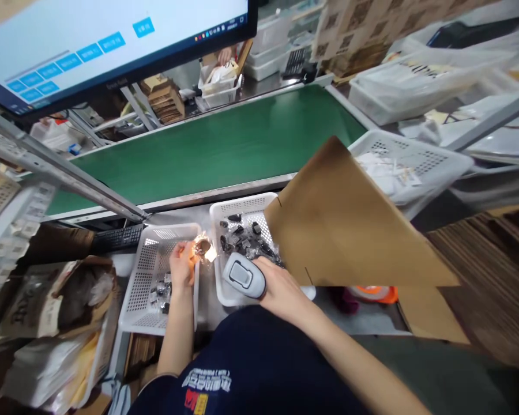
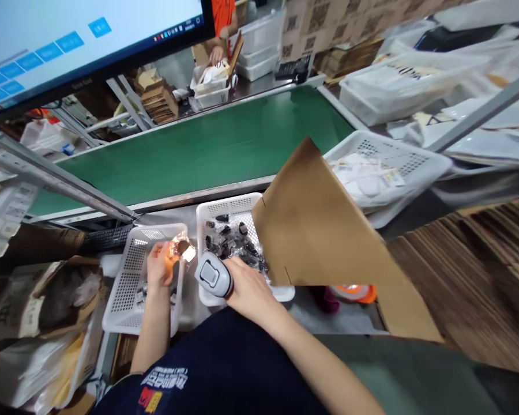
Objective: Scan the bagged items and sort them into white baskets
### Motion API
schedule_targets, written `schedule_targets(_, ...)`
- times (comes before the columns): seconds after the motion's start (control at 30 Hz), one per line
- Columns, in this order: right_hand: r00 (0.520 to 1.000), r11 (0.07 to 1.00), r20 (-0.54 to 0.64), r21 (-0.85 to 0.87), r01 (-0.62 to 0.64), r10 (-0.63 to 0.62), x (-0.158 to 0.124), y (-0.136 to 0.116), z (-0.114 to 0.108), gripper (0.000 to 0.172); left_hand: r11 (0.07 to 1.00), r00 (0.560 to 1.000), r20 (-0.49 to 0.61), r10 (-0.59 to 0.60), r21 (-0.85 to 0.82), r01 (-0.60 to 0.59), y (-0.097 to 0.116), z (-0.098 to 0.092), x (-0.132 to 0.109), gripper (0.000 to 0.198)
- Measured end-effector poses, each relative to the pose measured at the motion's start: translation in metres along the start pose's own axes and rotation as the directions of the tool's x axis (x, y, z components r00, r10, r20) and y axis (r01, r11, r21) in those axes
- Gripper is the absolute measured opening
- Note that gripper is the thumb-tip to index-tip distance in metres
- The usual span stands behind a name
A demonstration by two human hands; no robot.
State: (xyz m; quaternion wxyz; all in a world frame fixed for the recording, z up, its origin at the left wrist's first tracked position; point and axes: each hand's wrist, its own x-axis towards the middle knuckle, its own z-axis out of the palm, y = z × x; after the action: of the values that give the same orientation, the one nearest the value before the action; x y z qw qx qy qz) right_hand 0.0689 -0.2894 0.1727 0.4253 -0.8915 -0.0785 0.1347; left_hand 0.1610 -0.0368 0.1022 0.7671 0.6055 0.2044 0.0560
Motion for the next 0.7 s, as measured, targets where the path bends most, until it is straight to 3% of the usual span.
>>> schedule_targets(0.1,0.999,0.999,-0.035,0.035,-0.026,0.027,-0.016,0.016,-0.004,0.023,0.987,0.989,0.096,-0.116,-0.105,0.126,-0.008,0.019,-0.012,0.059)
schedule_targets(0.2,0.994,0.989,-0.071,0.13,-0.077,0.086,-0.039,0.046,-0.002,0.021,0.959,0.949,0.194,-0.247,-0.093,0.268,-0.019,0.032,-0.028,0.062)
schedule_targets(0.3,0.979,0.967,-0.097,0.201,-0.159,0.181,-0.064,0.078,0.004,0.041,0.937,0.918,0.235,-0.32,-0.063,0.342,-0.031,0.039,-0.043,0.064)
schedule_targets(0.4,0.971,0.961,-0.109,0.203,-0.187,0.212,-0.084,0.094,0.008,0.054,0.939,0.918,0.24,-0.316,-0.056,0.338,-0.042,0.043,-0.054,0.066)
schedule_targets(0.47,0.974,0.963,-0.111,0.207,-0.171,0.197,-0.092,0.093,0.008,0.053,0.954,0.91,0.306,-0.281,-0.01,0.298,-0.049,0.04,-0.053,0.06)
schedule_targets(0.53,0.974,0.965,-0.126,0.212,-0.157,0.186,-0.095,0.09,0.007,0.05,0.987,0.919,0.363,-0.155,0.087,0.132,-0.053,0.03,-0.039,0.05)
schedule_targets(0.57,0.973,0.965,-0.137,0.212,-0.152,0.184,-0.096,0.088,0.007,0.048,0.986,0.935,0.349,-0.056,0.167,-0.003,-0.055,0.021,-0.027,0.044)
schedule_targets(0.63,0.968,0.966,-0.169,0.21,-0.148,0.185,-0.094,0.087,0.006,0.045,0.896,0.959,0.242,0.147,0.379,-0.233,-0.056,-0.001,0.005,0.035)
schedule_targets(0.7,0.963,0.964,-0.189,0.22,-0.148,0.191,-0.091,0.086,0.007,0.043,0.788,0.967,0.124,0.224,0.561,-0.255,-0.057,-0.027,0.041,0.038)
